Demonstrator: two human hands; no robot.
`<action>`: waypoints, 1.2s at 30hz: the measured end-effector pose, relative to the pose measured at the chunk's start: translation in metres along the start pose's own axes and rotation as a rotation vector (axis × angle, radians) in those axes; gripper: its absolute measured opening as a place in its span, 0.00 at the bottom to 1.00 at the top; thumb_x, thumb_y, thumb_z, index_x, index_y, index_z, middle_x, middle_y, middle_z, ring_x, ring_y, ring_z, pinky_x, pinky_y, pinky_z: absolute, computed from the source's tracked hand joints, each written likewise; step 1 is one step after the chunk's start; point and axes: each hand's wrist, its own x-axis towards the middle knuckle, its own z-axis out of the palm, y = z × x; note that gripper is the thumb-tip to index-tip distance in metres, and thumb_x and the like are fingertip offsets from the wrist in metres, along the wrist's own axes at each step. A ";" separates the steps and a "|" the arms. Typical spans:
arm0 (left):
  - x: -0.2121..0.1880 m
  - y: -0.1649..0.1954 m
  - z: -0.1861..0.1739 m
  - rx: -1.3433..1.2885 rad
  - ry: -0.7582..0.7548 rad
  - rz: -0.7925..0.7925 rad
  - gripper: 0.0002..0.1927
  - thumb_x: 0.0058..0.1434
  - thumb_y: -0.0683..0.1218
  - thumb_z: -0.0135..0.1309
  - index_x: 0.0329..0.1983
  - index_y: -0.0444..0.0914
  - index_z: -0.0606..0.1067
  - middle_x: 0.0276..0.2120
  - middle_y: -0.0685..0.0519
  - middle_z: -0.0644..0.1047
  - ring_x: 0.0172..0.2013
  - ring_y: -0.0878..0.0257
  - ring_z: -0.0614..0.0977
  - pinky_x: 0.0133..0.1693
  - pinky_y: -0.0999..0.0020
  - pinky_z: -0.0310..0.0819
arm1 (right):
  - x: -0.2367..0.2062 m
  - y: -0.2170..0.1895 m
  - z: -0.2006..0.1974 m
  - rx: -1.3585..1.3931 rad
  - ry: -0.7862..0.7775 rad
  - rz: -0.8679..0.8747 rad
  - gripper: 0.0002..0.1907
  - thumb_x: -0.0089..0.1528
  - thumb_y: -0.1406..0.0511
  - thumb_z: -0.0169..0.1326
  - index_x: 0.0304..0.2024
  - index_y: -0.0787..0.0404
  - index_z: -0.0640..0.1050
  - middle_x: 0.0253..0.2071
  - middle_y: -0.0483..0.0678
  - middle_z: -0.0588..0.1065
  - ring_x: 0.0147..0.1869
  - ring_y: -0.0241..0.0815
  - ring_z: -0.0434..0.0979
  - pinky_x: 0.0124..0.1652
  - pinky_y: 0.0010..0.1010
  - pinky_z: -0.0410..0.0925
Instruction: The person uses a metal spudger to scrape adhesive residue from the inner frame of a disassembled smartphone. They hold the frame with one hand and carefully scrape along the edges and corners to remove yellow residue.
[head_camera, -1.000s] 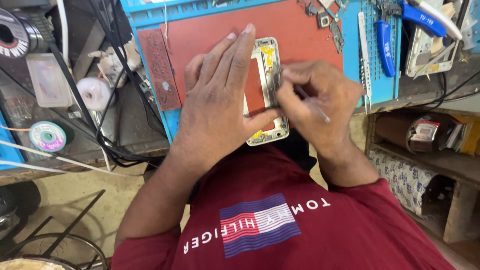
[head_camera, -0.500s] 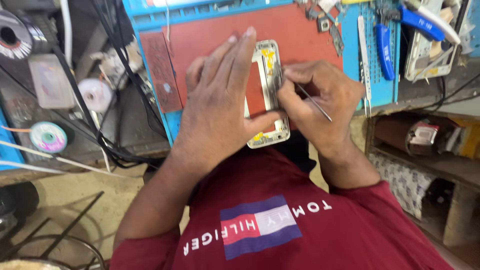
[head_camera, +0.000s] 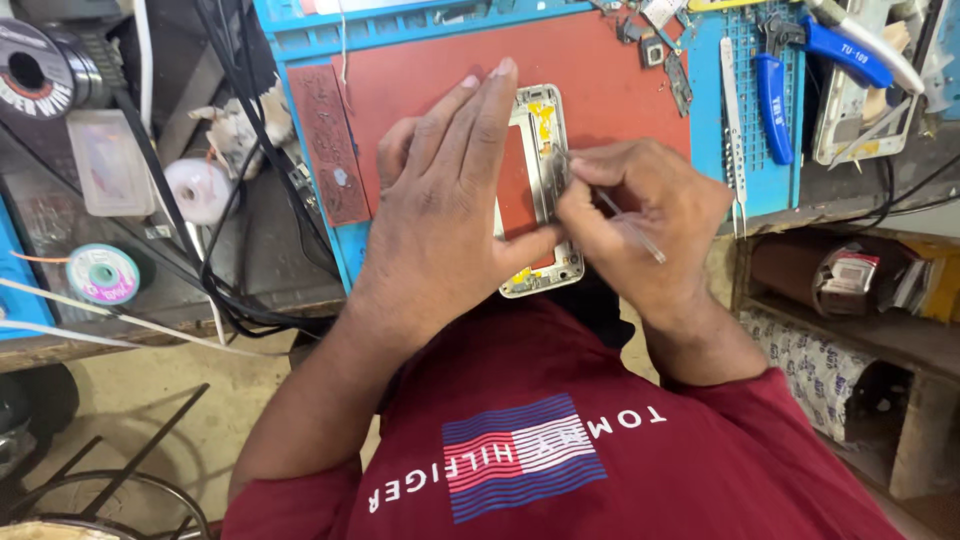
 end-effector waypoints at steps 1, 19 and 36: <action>0.000 0.000 0.000 0.007 0.004 0.001 0.62 0.49 0.64 0.73 0.77 0.34 0.52 0.71 0.44 0.64 0.72 0.54 0.63 0.69 0.51 0.51 | -0.001 0.001 -0.002 -0.022 0.011 0.001 0.06 0.63 0.77 0.65 0.41 0.69 0.80 0.41 0.53 0.82 0.42 0.36 0.85 0.40 0.22 0.76; 0.009 0.002 -0.017 0.038 -0.090 0.129 0.56 0.60 0.55 0.68 0.80 0.34 0.48 0.78 0.41 0.55 0.77 0.43 0.57 0.74 0.48 0.49 | -0.006 0.009 -0.043 -0.004 -0.107 -0.013 0.07 0.60 0.72 0.67 0.40 0.64 0.83 0.37 0.50 0.82 0.40 0.41 0.84 0.39 0.28 0.73; -0.039 0.000 -0.012 0.005 0.094 -0.070 0.57 0.57 0.53 0.73 0.78 0.36 0.48 0.67 0.47 0.68 0.63 0.48 0.69 0.64 0.49 0.60 | -0.014 0.007 -0.034 0.229 -0.049 0.068 0.07 0.65 0.77 0.65 0.44 0.67 0.82 0.41 0.52 0.82 0.37 0.32 0.81 0.33 0.17 0.69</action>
